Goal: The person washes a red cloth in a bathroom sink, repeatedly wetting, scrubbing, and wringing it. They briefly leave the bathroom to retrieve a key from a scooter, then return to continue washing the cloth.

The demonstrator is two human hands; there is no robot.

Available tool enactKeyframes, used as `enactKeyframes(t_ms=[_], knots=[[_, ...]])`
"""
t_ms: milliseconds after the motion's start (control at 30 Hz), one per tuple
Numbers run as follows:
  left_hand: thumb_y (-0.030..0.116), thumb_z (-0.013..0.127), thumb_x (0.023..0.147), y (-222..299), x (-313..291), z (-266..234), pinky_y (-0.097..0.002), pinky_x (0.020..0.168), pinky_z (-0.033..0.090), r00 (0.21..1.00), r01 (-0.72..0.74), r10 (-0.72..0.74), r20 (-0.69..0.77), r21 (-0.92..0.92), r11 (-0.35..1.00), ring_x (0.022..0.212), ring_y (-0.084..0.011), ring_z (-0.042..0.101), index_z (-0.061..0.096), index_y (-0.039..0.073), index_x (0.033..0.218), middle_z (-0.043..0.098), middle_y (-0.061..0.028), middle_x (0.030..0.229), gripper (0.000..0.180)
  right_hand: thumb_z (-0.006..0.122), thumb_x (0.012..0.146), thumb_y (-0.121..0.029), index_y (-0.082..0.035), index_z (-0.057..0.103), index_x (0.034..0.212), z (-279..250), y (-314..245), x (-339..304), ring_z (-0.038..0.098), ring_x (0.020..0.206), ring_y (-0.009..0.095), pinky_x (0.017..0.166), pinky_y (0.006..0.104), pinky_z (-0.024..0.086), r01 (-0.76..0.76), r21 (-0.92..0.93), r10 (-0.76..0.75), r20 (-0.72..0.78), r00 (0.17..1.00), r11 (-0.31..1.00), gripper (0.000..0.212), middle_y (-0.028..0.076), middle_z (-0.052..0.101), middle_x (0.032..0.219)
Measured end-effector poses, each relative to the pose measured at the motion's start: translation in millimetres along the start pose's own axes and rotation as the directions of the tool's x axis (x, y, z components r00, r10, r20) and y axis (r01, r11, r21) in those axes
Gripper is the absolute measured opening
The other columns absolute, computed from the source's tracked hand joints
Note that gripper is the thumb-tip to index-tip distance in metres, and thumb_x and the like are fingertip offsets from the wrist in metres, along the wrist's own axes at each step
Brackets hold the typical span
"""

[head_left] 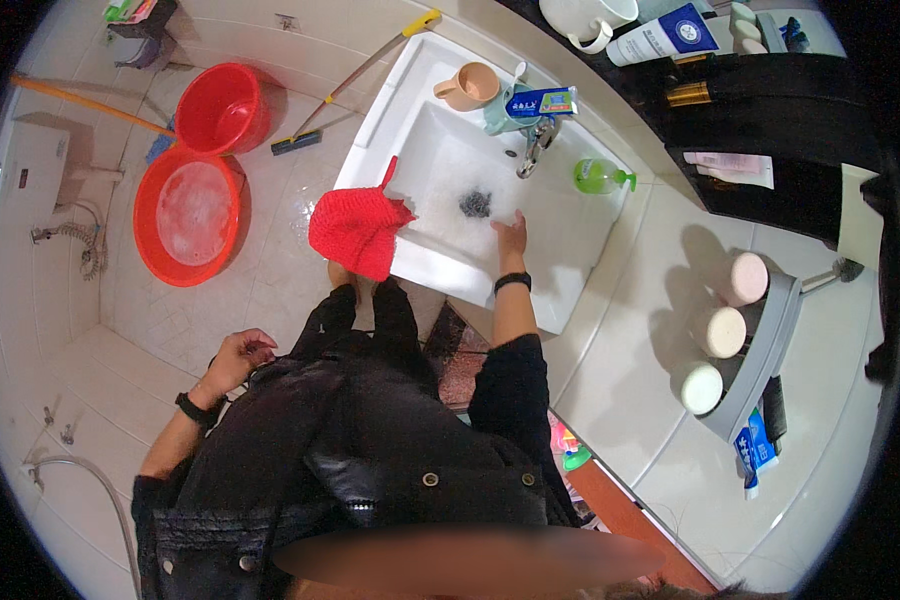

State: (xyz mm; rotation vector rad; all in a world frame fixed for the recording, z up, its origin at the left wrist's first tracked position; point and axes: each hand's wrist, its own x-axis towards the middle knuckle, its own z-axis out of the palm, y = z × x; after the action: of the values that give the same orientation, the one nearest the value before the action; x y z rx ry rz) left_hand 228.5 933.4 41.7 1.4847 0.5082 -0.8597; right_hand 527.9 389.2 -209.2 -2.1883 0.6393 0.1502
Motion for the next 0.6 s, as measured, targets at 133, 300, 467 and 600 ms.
enactKeyframes(t_ms=[133, 300, 467, 600], knots=[[0.003, 0.063, 0.093, 17, 11, 5, -0.0253, 0.068, 0.047, 0.983, -0.118, 0.14, -0.122, 0.171, 0.978, 0.075, -0.007, 0.054, 0.064, 0.001, 0.104, 0.06, 0.0018, 0.08, 0.011, 0.085, 0.063, -0.017, -0.002, 0.049, 0.14, 45, -53, -24, 0.051, 0.124, 0.035, 0.108, 0.0373, 0.04, 0.285, -0.345, -0.284, 0.056, 0.957, 0.894, 0.087, 0.02, 0.051, 0.139], [0.007, 0.067, 0.091, 47, 27, -2, -0.0253, 0.064, 0.043, 0.981, -0.135, 0.174, -0.084, 0.347, 0.928, 0.07, -0.0066, 0.046, 0.063, 0.001, 0.104, 0.051, 0.0046, 0.073, 0.015, 0.083, 0.064, -0.009, -0.008, 0.06, 0.13, 55, -104, -55, 0.063, 0.105, 0.032, 0.095, 0.0386, 0.051, 0.262, -0.297, -0.131, 0.397, 0.908, 0.918, 0.07, 0.016, 0.065, 0.117], [0.002, 0.064, 0.092, 89, 55, 3, -0.0237, 0.074, 0.047, 0.976, -0.206, 0.217, -0.012, 0.258, 0.944, 0.081, -0.0055, 0.055, 0.064, 0.002, 0.106, 0.06, 0.0027, 0.085, 0.014, 0.075, 0.065, 0.009, -0.005, 0.065, 0.113, -11, -116, -53, 0.067, 0.087, 0.019, 0.077, 0.0306, 0.056, -0.068, 0.522, -0.09, 0.272, 0.958, 0.85, 0.051, 0.009, 0.069, 0.099], [0.003, 0.064, 0.093, 122, 80, 11, -0.0261, 0.078, 0.05, 0.975, -0.216, 0.198, 0.102, 0.218, 0.952, 0.085, -0.0074, 0.057, 0.063, 0.002, 0.108, 0.062, 0.0011, 0.09, 0.016, 0.077, 0.062, 0.01, -0.004, 0.062, 0.116, -40, -114, -50, 0.068, 0.088, 0.021, 0.078, 0.0321, 0.056, -0.013, 0.569, -0.139, 0.223, 0.965, 0.822, 0.057, 0.009, 0.069, 0.103]])
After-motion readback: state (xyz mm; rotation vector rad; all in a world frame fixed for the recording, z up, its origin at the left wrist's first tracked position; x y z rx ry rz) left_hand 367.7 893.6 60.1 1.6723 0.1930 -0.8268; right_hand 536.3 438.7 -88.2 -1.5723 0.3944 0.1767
